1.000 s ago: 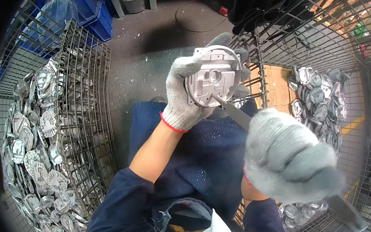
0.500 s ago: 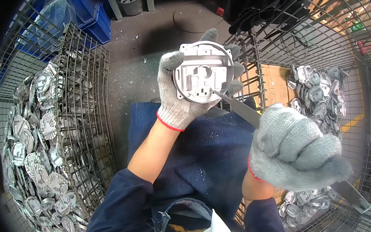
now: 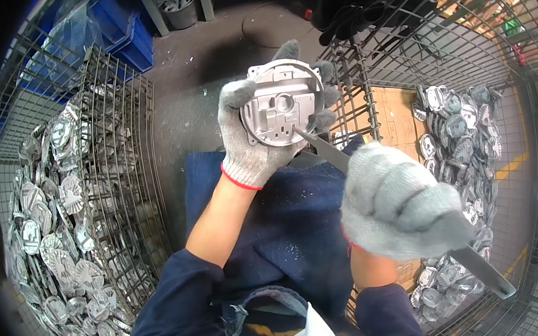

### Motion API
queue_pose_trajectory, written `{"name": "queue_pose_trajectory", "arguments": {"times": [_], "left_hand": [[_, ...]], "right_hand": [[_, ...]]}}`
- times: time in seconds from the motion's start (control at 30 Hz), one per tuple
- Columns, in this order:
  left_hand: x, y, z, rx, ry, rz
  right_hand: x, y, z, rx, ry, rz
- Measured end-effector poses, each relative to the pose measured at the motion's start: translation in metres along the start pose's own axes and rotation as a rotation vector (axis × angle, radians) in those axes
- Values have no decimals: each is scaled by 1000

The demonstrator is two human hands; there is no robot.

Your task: Using a metal file to smooth the edges and surfaces of cast metal housings and pistons on a workshop floor.

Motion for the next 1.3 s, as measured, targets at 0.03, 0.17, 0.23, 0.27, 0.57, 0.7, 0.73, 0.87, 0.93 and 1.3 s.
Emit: {"name": "queue_pose_trajectory", "arguments": {"times": [0.03, 0.17, 0.23, 0.27, 0.57, 0.7, 0.73, 0.87, 0.93, 1.3], "left_hand": [[-1, -6, 1, 70, 21, 115], [-10, -19, 5, 179, 56, 164], [-14, -13, 8, 71, 7, 83], [-10, -12, 9, 51, 28, 86], [-6, -10, 5, 18, -12, -49], [-6, -8, 3, 38, -12, -33], [-5, -7, 3, 38, -7, -33], [-4, -7, 3, 63, 5, -46], [-4, -7, 3, 81, 15, -46], [-1, -14, 5, 114, 13, -167]], "right_hand": [[1, 3, 0, -4, 2, -29], [5, 6, 12, 21, 108, -41], [-11, -4, 20, 171, 46, 183], [-20, -4, 24, 144, 7, 270], [-36, -12, 9, 103, -29, 34], [-22, -14, 4, 115, -6, -16], [-21, -11, 4, 75, -7, 5], [-15, -6, 5, 14, -25, 17], [-12, -5, 5, 7, -32, -4], [-15, 8, -23, -181, -136, -96]]}}
Point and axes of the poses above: each hand's wrist, its own z-axis towards the middle knuckle, its own y-axis out of the palm, x = y × z, the point moved 7 cm from there along z, towards the middle knuckle, and after that the axes turned 8 degrees about -z, right-handed, at the moved point
